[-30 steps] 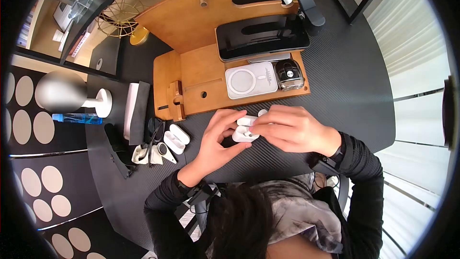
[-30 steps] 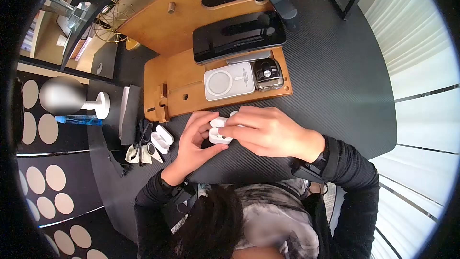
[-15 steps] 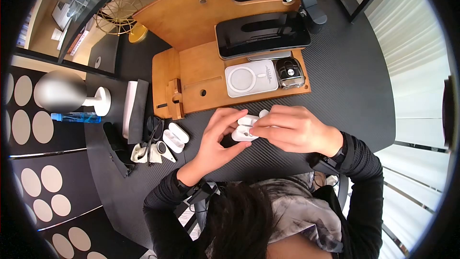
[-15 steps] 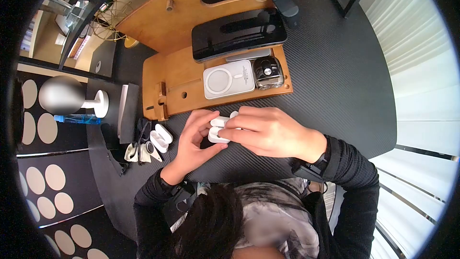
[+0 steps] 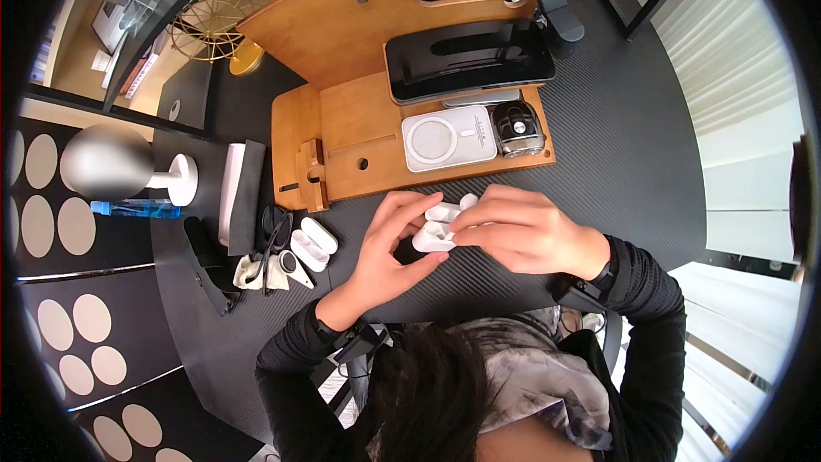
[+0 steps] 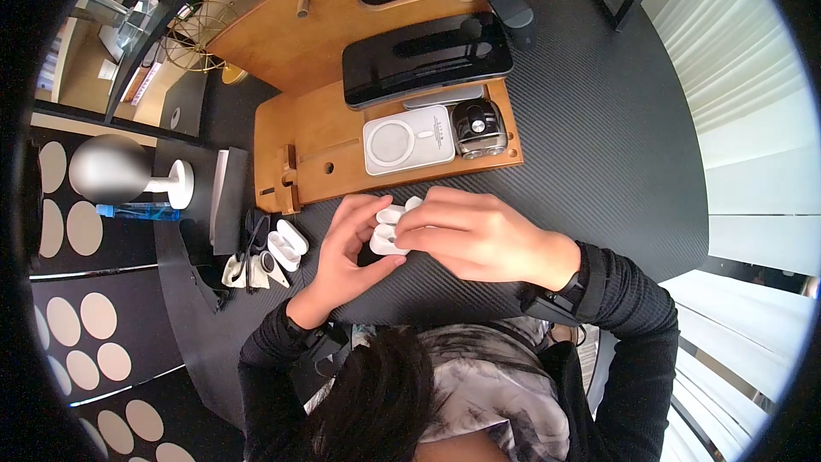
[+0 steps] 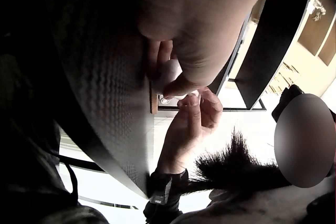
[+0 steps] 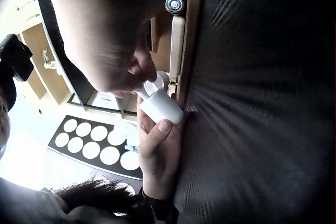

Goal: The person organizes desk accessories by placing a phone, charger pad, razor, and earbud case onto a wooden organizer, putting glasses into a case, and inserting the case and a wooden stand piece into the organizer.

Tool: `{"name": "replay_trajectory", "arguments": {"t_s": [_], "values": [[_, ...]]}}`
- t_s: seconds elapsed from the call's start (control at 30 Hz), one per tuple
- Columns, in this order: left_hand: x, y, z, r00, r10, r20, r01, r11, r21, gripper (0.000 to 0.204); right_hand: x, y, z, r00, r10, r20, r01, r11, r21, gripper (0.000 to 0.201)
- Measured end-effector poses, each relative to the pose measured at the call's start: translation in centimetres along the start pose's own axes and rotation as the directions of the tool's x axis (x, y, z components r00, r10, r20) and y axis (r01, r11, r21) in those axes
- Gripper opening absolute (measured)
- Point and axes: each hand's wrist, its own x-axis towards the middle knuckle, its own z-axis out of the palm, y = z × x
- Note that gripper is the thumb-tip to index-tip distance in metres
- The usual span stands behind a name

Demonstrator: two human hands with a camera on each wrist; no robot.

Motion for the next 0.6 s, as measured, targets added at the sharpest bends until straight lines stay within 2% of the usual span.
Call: {"name": "replay_trajectory", "arguments": {"t_s": [0.03,0.13,0.43,0.53,0.6], "values": [[0.02,0.09,-0.06,1.000,0.000,0.000,0.000,1.000,0.000,0.069,0.00,0.01,0.01,0.998,-0.016,-0.059,0.015,1.000,-0.012,0.030],[0.08,0.35,-0.26,0.999,0.015,0.043,-0.019,0.996,0.089,0.070,0.16,-0.06,-0.15,0.994,-0.037,-0.106,0.038,0.999,0.002,0.029],[0.30,0.73,-0.26,0.993,0.083,0.082,-0.098,0.975,0.199,0.069,0.10,0.09,0.41,0.998,-0.065,0.020,0.064,0.995,0.072,0.034],[0.18,0.40,-0.12,0.997,0.056,0.054,-0.065,0.984,0.164,0.068,-0.02,0.21,0.51,1.000,-0.024,0.008,0.023,0.999,0.034,0.034],[0.13,0.10,-0.02,0.993,0.105,0.048,-0.112,0.982,0.155,0.066,0.03,0.01,0.52,0.999,0.005,-0.034,-0.005,1.000,0.002,0.033]]}}
